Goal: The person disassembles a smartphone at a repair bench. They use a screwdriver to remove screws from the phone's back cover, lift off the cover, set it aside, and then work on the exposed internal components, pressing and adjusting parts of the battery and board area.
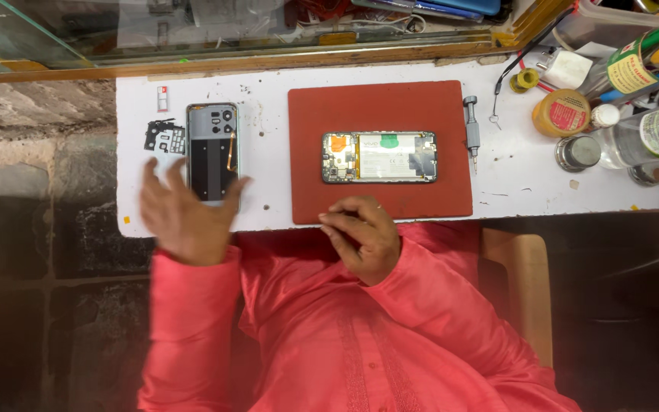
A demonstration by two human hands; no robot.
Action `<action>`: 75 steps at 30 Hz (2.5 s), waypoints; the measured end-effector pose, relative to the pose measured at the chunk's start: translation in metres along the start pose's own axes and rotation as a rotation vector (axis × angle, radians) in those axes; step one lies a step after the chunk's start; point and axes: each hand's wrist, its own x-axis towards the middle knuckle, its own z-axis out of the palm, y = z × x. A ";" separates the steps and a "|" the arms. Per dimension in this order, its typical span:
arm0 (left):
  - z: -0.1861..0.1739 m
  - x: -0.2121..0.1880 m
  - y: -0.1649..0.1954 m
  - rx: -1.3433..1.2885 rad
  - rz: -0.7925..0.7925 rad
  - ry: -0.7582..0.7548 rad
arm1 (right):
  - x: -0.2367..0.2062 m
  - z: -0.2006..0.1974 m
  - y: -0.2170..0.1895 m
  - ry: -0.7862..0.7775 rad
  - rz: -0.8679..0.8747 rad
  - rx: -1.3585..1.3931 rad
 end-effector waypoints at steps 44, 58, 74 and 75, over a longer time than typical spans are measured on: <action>0.000 -0.019 0.004 -0.257 0.047 0.051 | 0.026 0.002 0.021 -0.053 0.234 0.131; 0.013 -0.014 0.019 -0.591 0.053 -0.059 | 0.008 -0.004 0.031 -0.004 0.282 0.498; 0.053 0.017 0.127 -1.945 -0.278 -0.602 | 0.019 -0.038 0.062 0.070 0.681 1.004; 0.056 0.017 0.126 -1.951 -0.296 -0.623 | 0.021 -0.041 0.060 0.073 0.682 0.995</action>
